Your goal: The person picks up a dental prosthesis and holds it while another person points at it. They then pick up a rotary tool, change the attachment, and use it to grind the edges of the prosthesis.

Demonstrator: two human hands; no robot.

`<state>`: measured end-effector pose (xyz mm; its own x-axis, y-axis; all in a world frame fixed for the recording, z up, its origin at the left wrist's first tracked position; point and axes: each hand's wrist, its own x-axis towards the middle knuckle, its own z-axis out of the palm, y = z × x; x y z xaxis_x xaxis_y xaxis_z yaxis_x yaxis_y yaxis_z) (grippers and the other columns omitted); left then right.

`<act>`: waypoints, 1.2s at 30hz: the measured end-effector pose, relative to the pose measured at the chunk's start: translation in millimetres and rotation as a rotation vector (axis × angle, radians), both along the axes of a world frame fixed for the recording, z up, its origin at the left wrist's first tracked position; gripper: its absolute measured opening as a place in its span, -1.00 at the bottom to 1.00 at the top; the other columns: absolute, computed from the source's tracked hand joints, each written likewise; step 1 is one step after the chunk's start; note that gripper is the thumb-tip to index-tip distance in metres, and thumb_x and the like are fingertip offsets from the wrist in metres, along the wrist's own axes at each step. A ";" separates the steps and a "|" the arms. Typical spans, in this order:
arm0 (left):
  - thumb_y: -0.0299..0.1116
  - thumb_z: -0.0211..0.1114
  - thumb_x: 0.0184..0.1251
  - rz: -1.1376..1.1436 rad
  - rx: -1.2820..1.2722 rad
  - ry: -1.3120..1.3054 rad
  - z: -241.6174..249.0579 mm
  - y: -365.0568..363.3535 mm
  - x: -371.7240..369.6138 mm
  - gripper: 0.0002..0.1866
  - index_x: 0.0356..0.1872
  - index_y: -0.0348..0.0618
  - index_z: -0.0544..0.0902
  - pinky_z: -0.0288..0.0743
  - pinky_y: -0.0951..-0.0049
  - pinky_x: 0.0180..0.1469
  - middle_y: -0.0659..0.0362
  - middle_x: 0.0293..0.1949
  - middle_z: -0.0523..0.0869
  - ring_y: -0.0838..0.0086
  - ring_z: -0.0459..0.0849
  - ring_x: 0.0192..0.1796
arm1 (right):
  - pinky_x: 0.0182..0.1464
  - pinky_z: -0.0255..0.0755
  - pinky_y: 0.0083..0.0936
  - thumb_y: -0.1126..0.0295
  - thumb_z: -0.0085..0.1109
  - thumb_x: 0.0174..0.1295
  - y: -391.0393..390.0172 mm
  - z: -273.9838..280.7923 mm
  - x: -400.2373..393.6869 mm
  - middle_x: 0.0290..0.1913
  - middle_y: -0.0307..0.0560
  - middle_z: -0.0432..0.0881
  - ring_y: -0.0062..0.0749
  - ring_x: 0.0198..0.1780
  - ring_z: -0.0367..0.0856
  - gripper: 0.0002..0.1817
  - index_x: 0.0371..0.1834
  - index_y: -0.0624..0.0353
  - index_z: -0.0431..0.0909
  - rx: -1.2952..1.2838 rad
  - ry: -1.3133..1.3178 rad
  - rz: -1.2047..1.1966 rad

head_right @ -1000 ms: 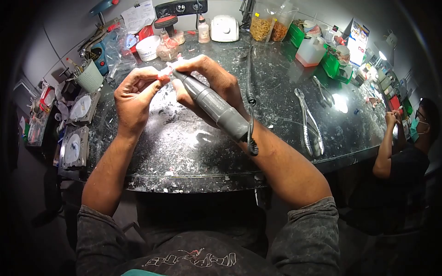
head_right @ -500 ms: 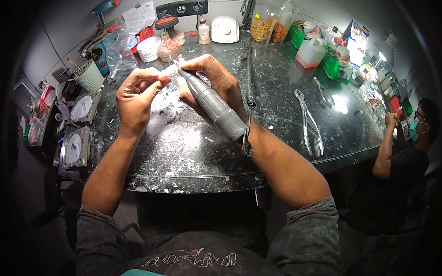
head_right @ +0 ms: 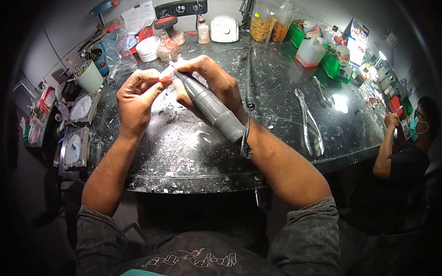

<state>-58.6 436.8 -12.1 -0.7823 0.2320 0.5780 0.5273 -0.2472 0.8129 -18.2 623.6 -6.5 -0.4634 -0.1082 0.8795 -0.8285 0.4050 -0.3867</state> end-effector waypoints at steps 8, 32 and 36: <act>-0.72 0.24 0.31 -0.004 0.011 -0.003 -0.6 0.8 0.1 -0.88 -0.22 -0.30 0.62 0.66 0.48 0.10 0.07 -0.20 0.78 0.47 0.77 -0.07 | 0.03 0.61 -0.49 0.44 0.41 0.18 -0.1 -0.3 -0.6 -0.11 -0.04 0.69 -0.43 -0.02 0.71 -0.68 -0.03 0.23 0.54 -0.002 0.000 -0.037; -0.52 0.47 0.17 0.379 -0.380 0.216 12.3 -3.3 7.0 -0.84 -0.25 -0.22 0.69 0.45 0.60 -0.10 0.28 -0.30 0.72 0.65 0.57 -0.23 | -0.03 0.60 -0.52 0.57 0.33 0.16 -1.9 -7.6 -3.7 -0.08 0.04 0.68 -0.40 -0.08 0.72 -0.66 0.00 0.27 0.50 -0.031 -0.002 0.032; -0.45 0.51 0.13 0.430 -0.364 0.330 15.7 -1.9 10.4 -0.83 -0.27 -0.18 0.71 0.39 0.56 -0.11 0.31 -0.32 0.70 0.62 0.51 -0.24 | 0.01 0.59 -0.48 0.60 0.33 0.13 -3.1 3.8 2.9 -0.02 0.15 0.68 -0.31 -0.02 0.72 -0.64 0.00 0.28 0.49 0.085 0.147 -0.010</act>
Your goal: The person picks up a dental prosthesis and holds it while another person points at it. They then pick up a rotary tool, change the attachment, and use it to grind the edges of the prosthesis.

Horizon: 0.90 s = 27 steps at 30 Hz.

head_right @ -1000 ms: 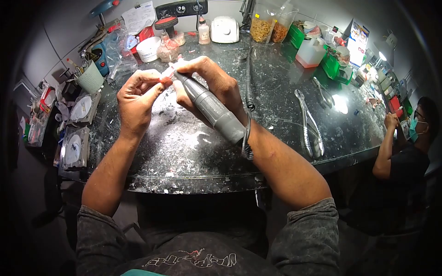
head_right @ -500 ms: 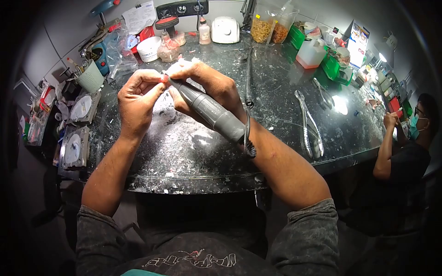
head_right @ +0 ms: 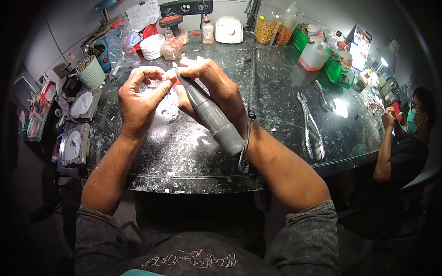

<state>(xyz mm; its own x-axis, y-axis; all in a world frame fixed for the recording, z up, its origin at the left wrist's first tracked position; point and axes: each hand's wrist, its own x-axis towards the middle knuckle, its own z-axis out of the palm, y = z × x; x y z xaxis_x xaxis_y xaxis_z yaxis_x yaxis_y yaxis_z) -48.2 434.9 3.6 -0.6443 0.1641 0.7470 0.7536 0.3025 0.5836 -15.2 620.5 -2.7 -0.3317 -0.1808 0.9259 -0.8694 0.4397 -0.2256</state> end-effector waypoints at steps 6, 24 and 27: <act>-0.44 0.52 0.11 0.029 0.008 -0.018 -0.8 0.4 0.2 -0.83 -0.29 -0.18 0.73 0.40 0.53 -0.09 0.28 -0.31 0.72 0.59 0.53 -0.21 | -0.03 0.60 -0.48 0.58 0.40 0.07 -6.8 2.1 3.1 -0.10 0.10 0.68 -0.28 -0.08 0.72 -0.63 -0.04 0.30 0.53 0.007 0.004 0.017; -0.46 0.49 0.14 -0.030 0.038 -0.113 -4.7 -2.0 0.0 -0.82 -0.23 -0.24 0.77 0.41 0.55 -0.03 0.24 -0.26 0.74 0.61 0.58 -0.18 | -0.11 0.62 -0.49 0.46 0.46 0.09 -6.5 0.6 4.8 -0.16 0.04 0.65 -0.30 -0.16 0.73 -0.61 -0.03 0.31 0.54 -0.026 -0.106 0.050; -0.47 0.48 0.18 -0.060 0.079 -0.143 -5.5 0.3 -0.2 -0.84 -0.23 -0.25 0.76 0.42 0.57 -0.05 0.24 -0.25 0.75 0.63 0.59 -0.20 | -0.12 0.63 -0.51 0.51 0.40 0.13 -8.4 0.8 3.7 -0.16 0.01 0.67 -0.38 -0.15 0.73 -0.65 -0.03 0.28 0.54 -0.025 -0.076 0.029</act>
